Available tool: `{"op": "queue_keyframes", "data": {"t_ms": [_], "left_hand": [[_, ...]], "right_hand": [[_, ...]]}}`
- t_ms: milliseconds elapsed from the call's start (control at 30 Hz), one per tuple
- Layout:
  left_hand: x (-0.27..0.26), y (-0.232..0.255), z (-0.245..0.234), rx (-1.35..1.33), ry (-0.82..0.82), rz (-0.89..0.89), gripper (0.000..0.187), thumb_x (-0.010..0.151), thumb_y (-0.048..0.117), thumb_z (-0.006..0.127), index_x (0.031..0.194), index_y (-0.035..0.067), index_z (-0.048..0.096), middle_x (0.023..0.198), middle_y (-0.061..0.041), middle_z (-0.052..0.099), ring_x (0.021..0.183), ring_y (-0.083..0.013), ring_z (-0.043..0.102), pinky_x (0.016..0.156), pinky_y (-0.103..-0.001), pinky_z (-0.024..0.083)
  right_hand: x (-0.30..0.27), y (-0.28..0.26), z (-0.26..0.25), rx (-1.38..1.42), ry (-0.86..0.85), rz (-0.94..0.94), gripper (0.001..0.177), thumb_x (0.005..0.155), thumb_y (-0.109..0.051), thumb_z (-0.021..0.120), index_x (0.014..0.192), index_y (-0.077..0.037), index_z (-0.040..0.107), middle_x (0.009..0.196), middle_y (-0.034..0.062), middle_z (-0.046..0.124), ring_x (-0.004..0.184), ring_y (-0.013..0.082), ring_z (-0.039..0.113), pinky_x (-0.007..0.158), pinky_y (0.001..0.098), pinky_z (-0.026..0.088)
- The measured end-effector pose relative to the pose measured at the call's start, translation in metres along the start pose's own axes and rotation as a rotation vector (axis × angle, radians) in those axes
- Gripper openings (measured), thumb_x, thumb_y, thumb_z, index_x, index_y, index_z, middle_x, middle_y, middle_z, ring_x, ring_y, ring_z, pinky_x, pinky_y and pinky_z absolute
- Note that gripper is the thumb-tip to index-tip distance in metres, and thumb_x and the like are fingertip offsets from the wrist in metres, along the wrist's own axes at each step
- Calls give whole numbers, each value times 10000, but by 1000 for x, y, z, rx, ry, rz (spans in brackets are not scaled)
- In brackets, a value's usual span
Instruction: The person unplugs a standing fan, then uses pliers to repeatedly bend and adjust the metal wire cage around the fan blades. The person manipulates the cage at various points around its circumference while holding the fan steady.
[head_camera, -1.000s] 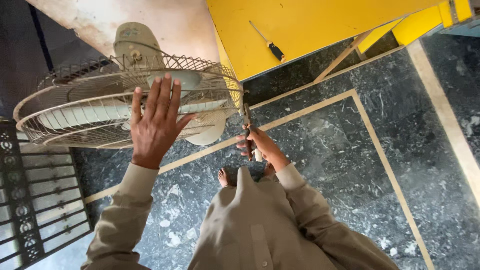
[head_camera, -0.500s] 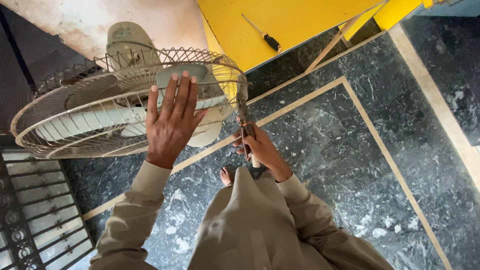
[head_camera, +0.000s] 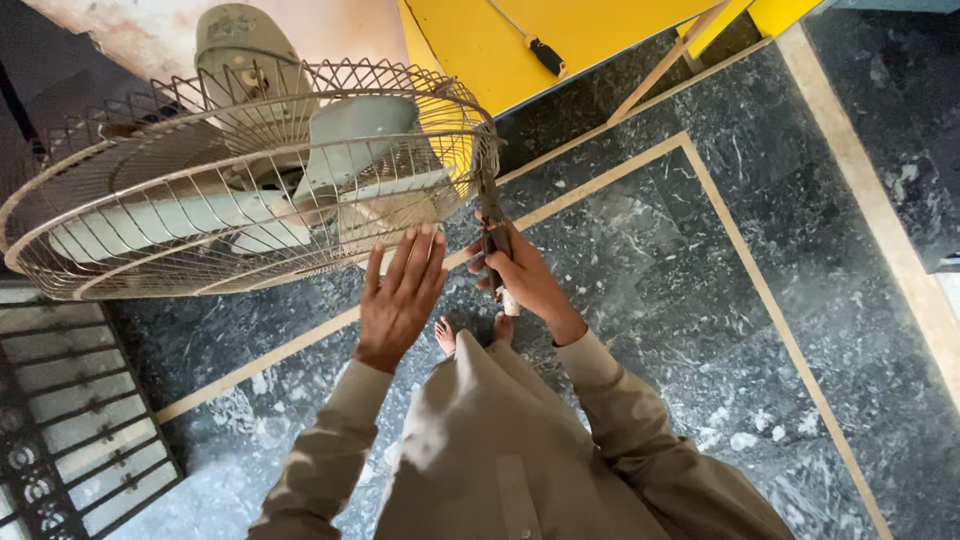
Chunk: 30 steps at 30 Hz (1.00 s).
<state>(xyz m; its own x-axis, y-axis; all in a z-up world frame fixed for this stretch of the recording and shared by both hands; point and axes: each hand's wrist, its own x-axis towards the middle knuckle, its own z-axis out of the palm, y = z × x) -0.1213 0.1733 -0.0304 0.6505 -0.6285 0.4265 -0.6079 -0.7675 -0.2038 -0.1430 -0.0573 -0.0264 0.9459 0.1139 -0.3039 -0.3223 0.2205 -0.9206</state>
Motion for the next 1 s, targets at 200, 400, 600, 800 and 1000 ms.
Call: {"op": "queue_keyframes", "data": {"t_ms": [200, 400, 600, 800, 1000], "left_hand": [[11, 18, 13, -142, -91, -114, 618, 1038, 336, 636, 1578, 105, 444, 1636, -53, 416, 1501, -204, 400, 1255, -477, 270], [-2, 41, 51, -204, -170, -189, 647, 991, 315, 649, 1564, 93, 446, 1614, -71, 430, 1489, -232, 406, 1238, -486, 284], [-11, 45, 85, -114, -176, -206, 626, 977, 312, 658, 1548, 148, 465, 1585, -69, 446, 1465, -230, 418, 1237, -494, 283], [-24, 43, 117, 14, -146, -189, 620, 986, 274, 651, 1568, 144, 482, 1636, -20, 412, 1490, -176, 398, 1253, -472, 275], [-33, 29, 134, 119, -89, -97, 587, 957, 180, 606, 1538, 181, 524, 1635, 58, 415, 1494, -137, 368, 1208, -415, 321]], "right_hand": [[6, 8, -13, -16, -38, -14, 482, 1050, -97, 451, 1527, -54, 399, 1209, 95, 663, 1014, 181, 698, 823, 356, 638], [8, 6, -25, -19, -106, -16, 581, 1025, -79, 440, 1599, -95, 350, 1187, 94, 653, 1003, 180, 685, 827, 353, 625], [10, 2, -29, -57, -130, -22, 623, 991, -31, 417, 1606, -105, 349, 1212, 120, 663, 1016, 190, 691, 841, 362, 637], [13, 16, -45, -5, -221, -118, 614, 1001, -56, 408, 1604, -64, 290, 1415, 160, 615, 1185, 252, 682, 967, 395, 613], [18, 62, -60, -48, -180, -32, 608, 948, -23, 398, 1553, -13, 340, 1434, 172, 580, 1248, 280, 664, 993, 409, 612]]}}
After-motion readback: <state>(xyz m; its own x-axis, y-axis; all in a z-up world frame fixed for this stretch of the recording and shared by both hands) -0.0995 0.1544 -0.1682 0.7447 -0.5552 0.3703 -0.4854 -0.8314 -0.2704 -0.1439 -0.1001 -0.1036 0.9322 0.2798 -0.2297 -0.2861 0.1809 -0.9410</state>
